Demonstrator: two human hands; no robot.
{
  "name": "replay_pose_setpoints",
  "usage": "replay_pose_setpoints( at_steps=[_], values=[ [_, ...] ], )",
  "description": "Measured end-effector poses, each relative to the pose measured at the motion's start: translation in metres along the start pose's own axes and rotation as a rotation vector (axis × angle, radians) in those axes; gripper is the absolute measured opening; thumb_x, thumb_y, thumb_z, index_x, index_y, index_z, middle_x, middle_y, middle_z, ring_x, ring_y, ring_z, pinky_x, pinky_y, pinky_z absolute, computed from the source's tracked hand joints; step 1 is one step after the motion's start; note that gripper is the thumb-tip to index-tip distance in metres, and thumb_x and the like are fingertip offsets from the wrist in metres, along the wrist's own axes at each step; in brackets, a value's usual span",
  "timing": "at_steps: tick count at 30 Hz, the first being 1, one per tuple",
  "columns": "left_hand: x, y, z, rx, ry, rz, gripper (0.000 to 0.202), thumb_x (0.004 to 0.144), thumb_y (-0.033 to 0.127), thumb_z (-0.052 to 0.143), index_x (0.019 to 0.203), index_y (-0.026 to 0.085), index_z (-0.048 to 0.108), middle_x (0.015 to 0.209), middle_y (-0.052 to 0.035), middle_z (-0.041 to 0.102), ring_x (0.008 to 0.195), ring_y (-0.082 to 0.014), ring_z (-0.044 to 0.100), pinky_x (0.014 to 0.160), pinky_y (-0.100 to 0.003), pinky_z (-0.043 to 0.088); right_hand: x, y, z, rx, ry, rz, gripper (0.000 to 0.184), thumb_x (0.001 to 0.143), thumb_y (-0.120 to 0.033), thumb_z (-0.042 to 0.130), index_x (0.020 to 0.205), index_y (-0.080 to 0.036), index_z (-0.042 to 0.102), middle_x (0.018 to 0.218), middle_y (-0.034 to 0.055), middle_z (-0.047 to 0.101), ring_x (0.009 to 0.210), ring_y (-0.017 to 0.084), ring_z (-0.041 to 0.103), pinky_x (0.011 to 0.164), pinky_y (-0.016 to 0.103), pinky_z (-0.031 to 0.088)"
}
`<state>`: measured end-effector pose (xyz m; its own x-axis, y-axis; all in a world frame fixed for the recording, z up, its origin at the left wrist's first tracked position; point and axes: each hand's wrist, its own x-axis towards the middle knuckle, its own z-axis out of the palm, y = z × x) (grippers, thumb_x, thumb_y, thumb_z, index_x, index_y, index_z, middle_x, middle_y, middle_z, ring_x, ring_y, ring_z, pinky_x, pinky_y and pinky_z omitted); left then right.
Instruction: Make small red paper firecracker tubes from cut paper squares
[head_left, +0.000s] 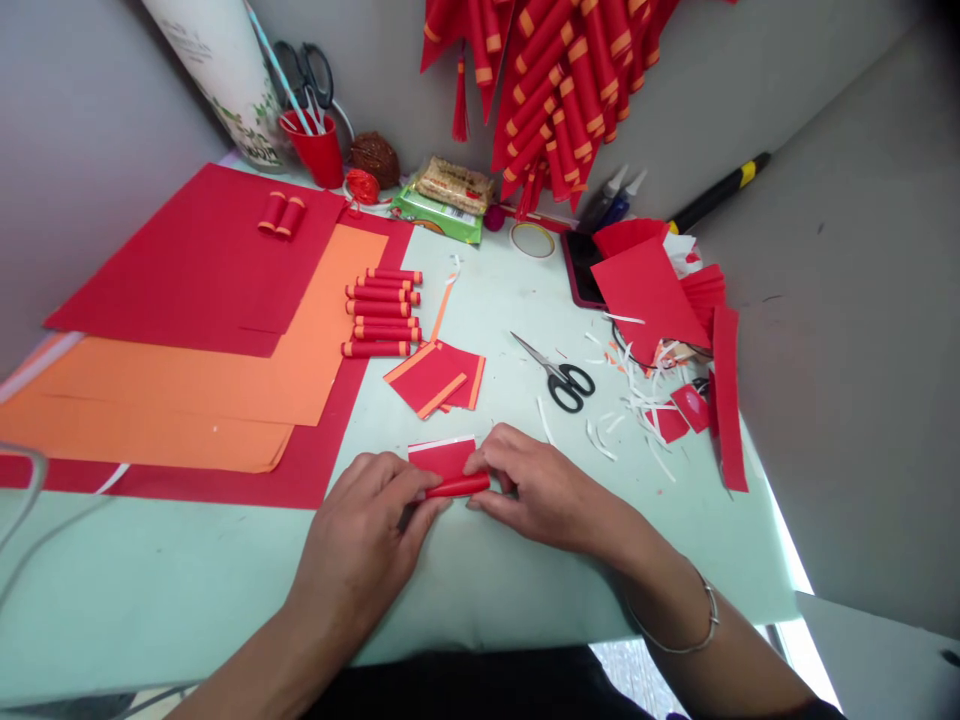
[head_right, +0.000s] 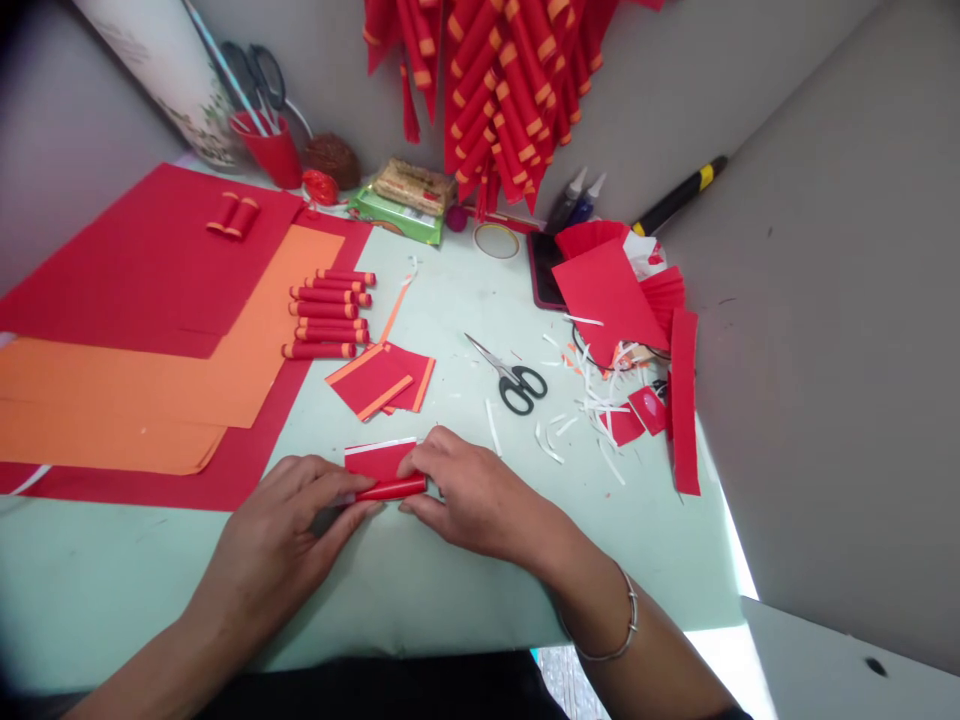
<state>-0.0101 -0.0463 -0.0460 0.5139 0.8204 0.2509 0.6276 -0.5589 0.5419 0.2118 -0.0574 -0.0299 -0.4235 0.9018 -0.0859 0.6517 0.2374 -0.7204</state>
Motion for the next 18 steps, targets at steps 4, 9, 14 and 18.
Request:
replay_pose_setpoints(
  at_steps=[4,9,14,18],
  values=[
    [-0.0009,0.0005,-0.0003,-0.006,-0.008,0.001,0.015,0.093,0.027,0.061,0.097,0.014,0.068,0.088,-0.0082,0.063,0.084,-0.0248,0.056,0.070,-0.037,0.050,0.0002,-0.0005,-0.0016,0.025,0.006,-0.003,0.013,0.086,-0.016,0.069,0.096,-0.019,0.061,0.090,-0.0009,0.053,0.070,0.011,0.050,0.064,0.023,0.040],
    [-0.0012,0.0011,0.0013,-0.019,0.022,0.020,0.016,0.092,0.029,0.062,0.094,0.015,0.069,0.084,-0.0063,0.061,0.081,-0.0227,0.056,0.069,-0.035,0.049,-0.0005,-0.0006,-0.0021,0.041,0.008,-0.006,0.012,0.086,-0.015,0.069,0.095,-0.018,0.062,0.088,-0.0017,0.051,0.070,0.010,0.049,0.064,0.022,0.040],
    [0.0027,0.0031,0.0007,-0.055,0.002,-0.007,0.014,0.093,0.028,0.061,0.090,0.018,0.070,0.075,-0.0028,0.058,0.074,-0.0206,0.055,0.064,-0.031,0.047,-0.0015,-0.0033,-0.0021,0.038,0.009,0.010,0.009,0.086,-0.015,0.068,0.090,-0.017,0.061,0.086,-0.0019,0.049,0.071,0.011,0.050,0.066,0.022,0.041],
    [0.0046,0.0044,-0.0008,-0.073,-0.014,-0.040,0.013,0.093,0.029,0.061,0.090,0.021,0.072,0.072,-0.0005,0.056,0.072,-0.0194,0.055,0.063,-0.030,0.048,-0.0023,-0.0052,-0.0018,0.040,0.014,0.019,0.010,0.086,-0.015,0.068,0.091,-0.018,0.060,0.089,-0.0014,0.050,0.072,0.011,0.051,0.066,0.023,0.042]
  ],
)
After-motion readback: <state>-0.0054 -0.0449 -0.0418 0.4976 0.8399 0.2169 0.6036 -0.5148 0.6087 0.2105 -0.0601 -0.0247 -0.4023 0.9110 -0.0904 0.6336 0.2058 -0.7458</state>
